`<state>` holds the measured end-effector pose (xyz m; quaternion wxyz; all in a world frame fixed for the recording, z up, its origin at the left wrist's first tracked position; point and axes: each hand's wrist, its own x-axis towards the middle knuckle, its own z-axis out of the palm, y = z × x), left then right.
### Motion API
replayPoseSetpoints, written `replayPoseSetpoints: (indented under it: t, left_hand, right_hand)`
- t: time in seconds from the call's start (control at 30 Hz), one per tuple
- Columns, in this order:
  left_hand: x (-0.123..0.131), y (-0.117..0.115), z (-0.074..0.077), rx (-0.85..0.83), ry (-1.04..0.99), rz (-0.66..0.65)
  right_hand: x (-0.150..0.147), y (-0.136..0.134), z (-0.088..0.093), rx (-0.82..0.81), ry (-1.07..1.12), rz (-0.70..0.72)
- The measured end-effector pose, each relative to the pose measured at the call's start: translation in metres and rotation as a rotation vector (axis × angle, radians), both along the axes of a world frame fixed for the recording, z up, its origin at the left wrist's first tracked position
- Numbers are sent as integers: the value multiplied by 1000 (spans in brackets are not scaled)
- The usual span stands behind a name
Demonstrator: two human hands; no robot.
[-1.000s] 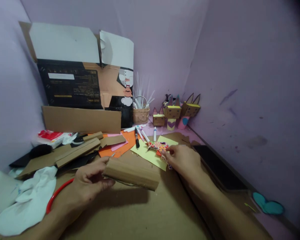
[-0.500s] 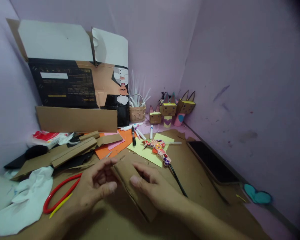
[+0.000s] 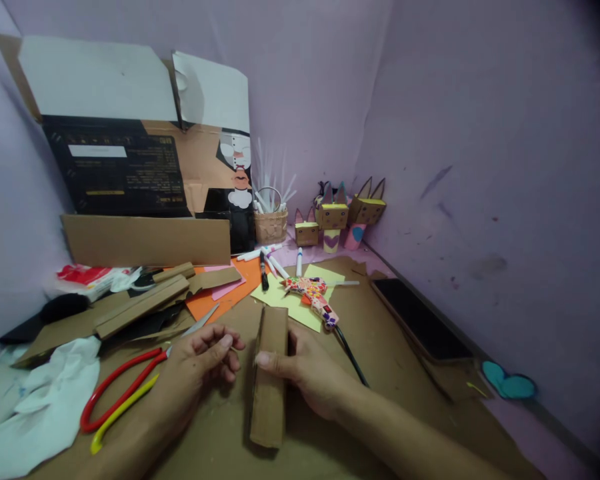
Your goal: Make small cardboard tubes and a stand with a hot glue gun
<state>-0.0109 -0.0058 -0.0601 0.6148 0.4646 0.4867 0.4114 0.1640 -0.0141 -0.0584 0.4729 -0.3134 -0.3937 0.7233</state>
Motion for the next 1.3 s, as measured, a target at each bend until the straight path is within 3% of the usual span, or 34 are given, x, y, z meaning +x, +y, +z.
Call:
replayPoseSetpoints:
  t: [0.3, 0.53, 0.8, 1.03, 1.3]
  left_hand:
    - [3, 1, -2, 19, 19, 31]
    - [10, -6, -2, -76, 19, -28]
    - [10, -6, -3, -74, 55, -17]
    - [9, -9, 6, -46, 110, -157]
    - [15, -15, 5, -2, 174, -6]
  right_hand:
    - [-2, -1, -1, 9, 61, 56]
    - [-10, -5, -10, -6, 99, 85]
    - [-12, -11, -1, 46, 101, 126]
    - [-13, -13, -4, 50, 154, 192]
    - [-17, -18, -7, 42, 163, 158]
